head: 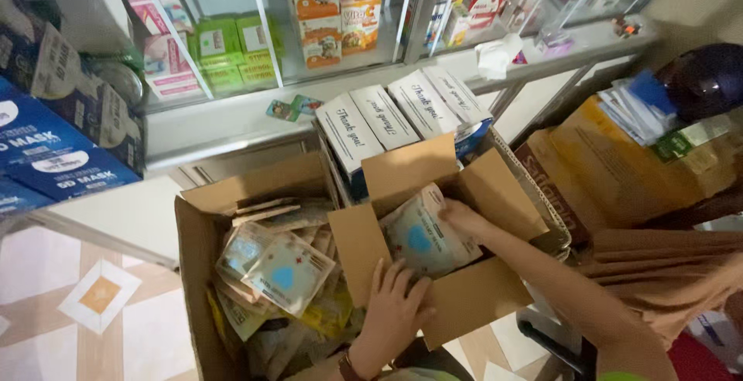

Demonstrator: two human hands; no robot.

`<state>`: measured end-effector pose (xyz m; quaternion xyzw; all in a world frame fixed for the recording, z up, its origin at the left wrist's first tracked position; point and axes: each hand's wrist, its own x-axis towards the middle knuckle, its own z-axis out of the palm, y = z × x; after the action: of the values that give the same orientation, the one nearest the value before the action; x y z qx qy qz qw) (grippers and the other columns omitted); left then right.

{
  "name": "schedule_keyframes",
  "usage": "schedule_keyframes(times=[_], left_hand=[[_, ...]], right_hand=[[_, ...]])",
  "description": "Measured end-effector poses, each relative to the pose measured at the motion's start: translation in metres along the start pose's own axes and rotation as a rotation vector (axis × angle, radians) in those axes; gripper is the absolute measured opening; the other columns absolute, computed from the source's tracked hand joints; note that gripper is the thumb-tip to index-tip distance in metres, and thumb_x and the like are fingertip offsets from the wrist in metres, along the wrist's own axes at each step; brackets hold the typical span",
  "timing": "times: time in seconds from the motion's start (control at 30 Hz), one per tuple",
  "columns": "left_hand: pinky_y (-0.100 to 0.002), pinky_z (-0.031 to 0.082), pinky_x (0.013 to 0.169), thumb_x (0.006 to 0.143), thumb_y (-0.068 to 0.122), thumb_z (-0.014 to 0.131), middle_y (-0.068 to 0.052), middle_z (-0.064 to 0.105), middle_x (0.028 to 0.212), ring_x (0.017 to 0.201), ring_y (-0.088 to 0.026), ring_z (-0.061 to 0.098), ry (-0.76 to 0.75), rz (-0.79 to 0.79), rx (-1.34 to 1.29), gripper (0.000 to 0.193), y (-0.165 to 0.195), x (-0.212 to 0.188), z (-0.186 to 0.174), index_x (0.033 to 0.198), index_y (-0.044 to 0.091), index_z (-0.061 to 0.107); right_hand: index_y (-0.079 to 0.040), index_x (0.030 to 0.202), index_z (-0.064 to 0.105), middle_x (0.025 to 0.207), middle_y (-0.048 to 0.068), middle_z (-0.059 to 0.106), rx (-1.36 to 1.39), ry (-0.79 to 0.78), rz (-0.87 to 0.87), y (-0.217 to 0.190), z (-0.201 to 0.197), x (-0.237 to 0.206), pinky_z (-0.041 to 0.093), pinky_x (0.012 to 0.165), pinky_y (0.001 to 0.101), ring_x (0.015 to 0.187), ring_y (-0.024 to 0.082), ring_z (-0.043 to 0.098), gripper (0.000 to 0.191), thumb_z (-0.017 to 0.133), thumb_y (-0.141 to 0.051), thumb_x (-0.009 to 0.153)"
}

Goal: The person takes individually packaged face mask packets from a cardboard box and places them one at a time into a second open box printed with 'Thank you!', occasionally rearranging the packets and pressing them down to fit. The person continues transferring mask packets between the two boxes on the counter.

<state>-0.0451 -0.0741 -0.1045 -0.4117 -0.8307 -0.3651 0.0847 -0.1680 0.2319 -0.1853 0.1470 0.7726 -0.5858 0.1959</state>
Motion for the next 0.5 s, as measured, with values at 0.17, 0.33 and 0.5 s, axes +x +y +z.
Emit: schedule_keyframes(times=[0.17, 0.33, 0.5], left_hand=[[-0.076, 0.009, 0.115, 0.096, 0.031, 0.075, -0.022, 0.059, 0.12, 0.13, -0.049, 0.045, -0.127, 0.006, -0.1, 0.045, -0.009, -0.009, -0.004, 0.129, 0.004, 0.062], [-0.076, 0.006, 0.116, 0.094, 0.031, 0.073, -0.022, 0.061, 0.119, 0.129, -0.048, 0.046, -0.195, -0.011, -0.059, 0.048, -0.016, -0.012, 0.014, 0.132, 0.005, 0.061], [-0.072, 0.004, 0.118, 0.092, 0.041, 0.072, -0.02, 0.061, 0.122, 0.131, -0.044, 0.046, -0.329, -0.084, 0.012, 0.055, -0.021, -0.006, 0.039, 0.135, 0.009, 0.058]], right_hand=[[0.002, 0.135, 0.052, 0.119, 0.023, 0.07, -0.662, 0.16, 0.097, -0.01, 0.011, 0.003, 0.055, 0.092, 0.0446, 0.106, 0.037, 0.068, 0.041, 0.054, -0.02, 0.101], [0.002, 0.154, 0.028, 0.126, 0.034, 0.064, -1.281, 0.382, -0.225, 0.001, 0.025, -0.014, 0.059, 0.08, 0.0485, 0.098, 0.044, 0.07, 0.069, 0.056, -0.015, 0.093], [-0.006, 0.159, 0.03, 0.114, 0.031, 0.067, -1.362, -0.129, -0.079, -0.004, 0.02, -0.041, 0.055, 0.087, 0.0533, 0.099, 0.044, 0.068, 0.072, 0.052, -0.006, 0.091]])
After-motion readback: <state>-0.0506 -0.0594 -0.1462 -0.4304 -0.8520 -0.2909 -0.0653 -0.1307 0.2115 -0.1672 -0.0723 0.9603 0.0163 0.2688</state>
